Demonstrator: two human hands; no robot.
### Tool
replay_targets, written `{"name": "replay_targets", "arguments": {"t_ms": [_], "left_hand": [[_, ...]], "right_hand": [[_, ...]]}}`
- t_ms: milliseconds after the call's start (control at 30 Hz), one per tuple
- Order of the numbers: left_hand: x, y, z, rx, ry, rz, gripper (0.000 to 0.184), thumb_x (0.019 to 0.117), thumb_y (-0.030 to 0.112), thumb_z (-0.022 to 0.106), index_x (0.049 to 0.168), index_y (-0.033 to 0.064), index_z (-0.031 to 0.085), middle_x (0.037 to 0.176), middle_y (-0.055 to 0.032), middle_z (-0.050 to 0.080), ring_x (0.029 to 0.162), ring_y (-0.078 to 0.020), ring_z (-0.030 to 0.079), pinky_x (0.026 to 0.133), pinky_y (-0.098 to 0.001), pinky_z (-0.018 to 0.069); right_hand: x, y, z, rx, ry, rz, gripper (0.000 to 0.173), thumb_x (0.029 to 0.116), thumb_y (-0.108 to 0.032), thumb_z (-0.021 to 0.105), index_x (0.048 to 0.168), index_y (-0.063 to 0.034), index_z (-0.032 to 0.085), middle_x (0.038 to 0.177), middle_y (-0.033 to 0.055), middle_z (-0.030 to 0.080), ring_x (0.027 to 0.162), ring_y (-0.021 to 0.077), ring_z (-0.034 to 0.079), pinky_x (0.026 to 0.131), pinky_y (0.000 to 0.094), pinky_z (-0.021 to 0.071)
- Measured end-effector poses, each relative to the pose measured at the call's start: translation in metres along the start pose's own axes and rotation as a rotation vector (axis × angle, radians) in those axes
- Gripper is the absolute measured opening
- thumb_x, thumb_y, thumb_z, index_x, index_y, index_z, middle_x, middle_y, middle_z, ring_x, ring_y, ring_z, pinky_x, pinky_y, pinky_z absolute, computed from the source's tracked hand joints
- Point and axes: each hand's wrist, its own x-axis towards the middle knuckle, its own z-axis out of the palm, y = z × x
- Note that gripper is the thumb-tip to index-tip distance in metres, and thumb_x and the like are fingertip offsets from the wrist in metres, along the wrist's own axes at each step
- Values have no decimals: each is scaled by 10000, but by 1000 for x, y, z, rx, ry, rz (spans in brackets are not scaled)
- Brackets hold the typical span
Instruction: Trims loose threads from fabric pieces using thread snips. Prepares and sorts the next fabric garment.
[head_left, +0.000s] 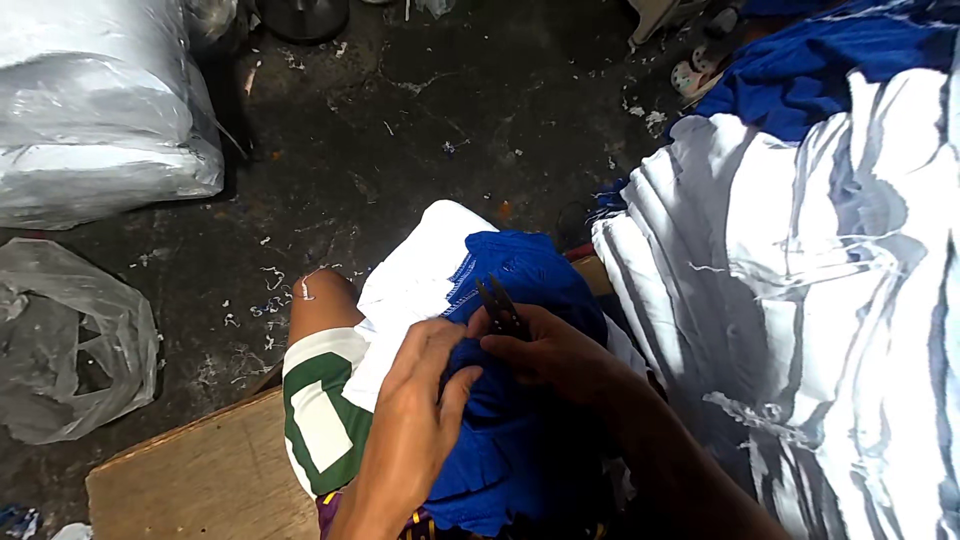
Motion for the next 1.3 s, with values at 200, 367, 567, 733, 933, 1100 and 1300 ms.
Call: {"name": "replay_targets", "arguments": {"t_ms": [200, 367, 567, 733, 933, 1100, 1300], "left_hand": [[0, -5, 10, 3, 50, -19, 174, 1010, 214, 565, 893, 147, 674, 846, 90, 664, 742, 45, 619, 664, -116, 523], [0, -5, 3, -110, -47, -161, 176, 1056, 213, 470, 952, 149, 596, 775, 102, 654, 697, 5, 648, 650, -178, 561], [-2, 4, -8, -383, -52, -319, 195, 1090, 152, 412, 965, 112, 555, 728, 57, 711, 675, -35, 707, 662, -197, 603], [-2, 8, -4, -348, 7, -323, 176, 1075, 166, 435, 965, 117, 563, 737, 77, 679, 674, -10, 686, 629, -181, 596], [-7, 12, -5, -316, 36, -315, 180, 1084, 180, 418, 988, 104, 550, 767, 73, 674, 693, -20, 696, 654, -203, 620], [-8, 11, -8, -337, -10, -283, 193, 1093, 184, 410, 995, 96, 552, 803, 59, 707, 731, -43, 725, 696, -225, 640], [-6, 10, -10, -358, 0, -305, 195, 1094, 182, 395, 993, 107, 545, 786, 70, 706, 716, -32, 714, 678, -203, 622]], "right_hand": [[-2, 3, 0, 7, 11, -19, 122, 1005, -104, 588, 1102, -137, 654, 723, -19, 559, 471, 11, 415, 425, 143, 365], [-1, -3, 16, -244, 281, -99, 78, 1013, -136, 612, 1083, -119, 642, 710, 2, 585, 487, 50, 466, 438, 179, 396], [-36, -19, 39, -881, 402, -538, 503, 1105, -508, 265, 1156, -116, 576, 782, -52, 530, 637, -4, 513, 545, 166, 449], [-33, -10, 49, -1423, 530, -617, 415, 1036, -462, 486, 930, -116, 687, 684, -12, 523, 516, 124, 522, 408, 255, 380], [-30, -7, 48, -1524, 496, -644, 367, 1028, -409, 524, 865, -128, 696, 658, -10, 529, 523, 138, 519, 424, 262, 365], [-28, -5, 47, -1540, 501, -631, 319, 1016, -340, 536, 833, -137, 701, 642, -16, 535, 528, 138, 529, 432, 266, 378], [-29, -6, 43, -1359, 522, -559, 380, 997, -473, 541, 941, -144, 725, 697, -31, 560, 530, 101, 542, 423, 248, 406]]}}
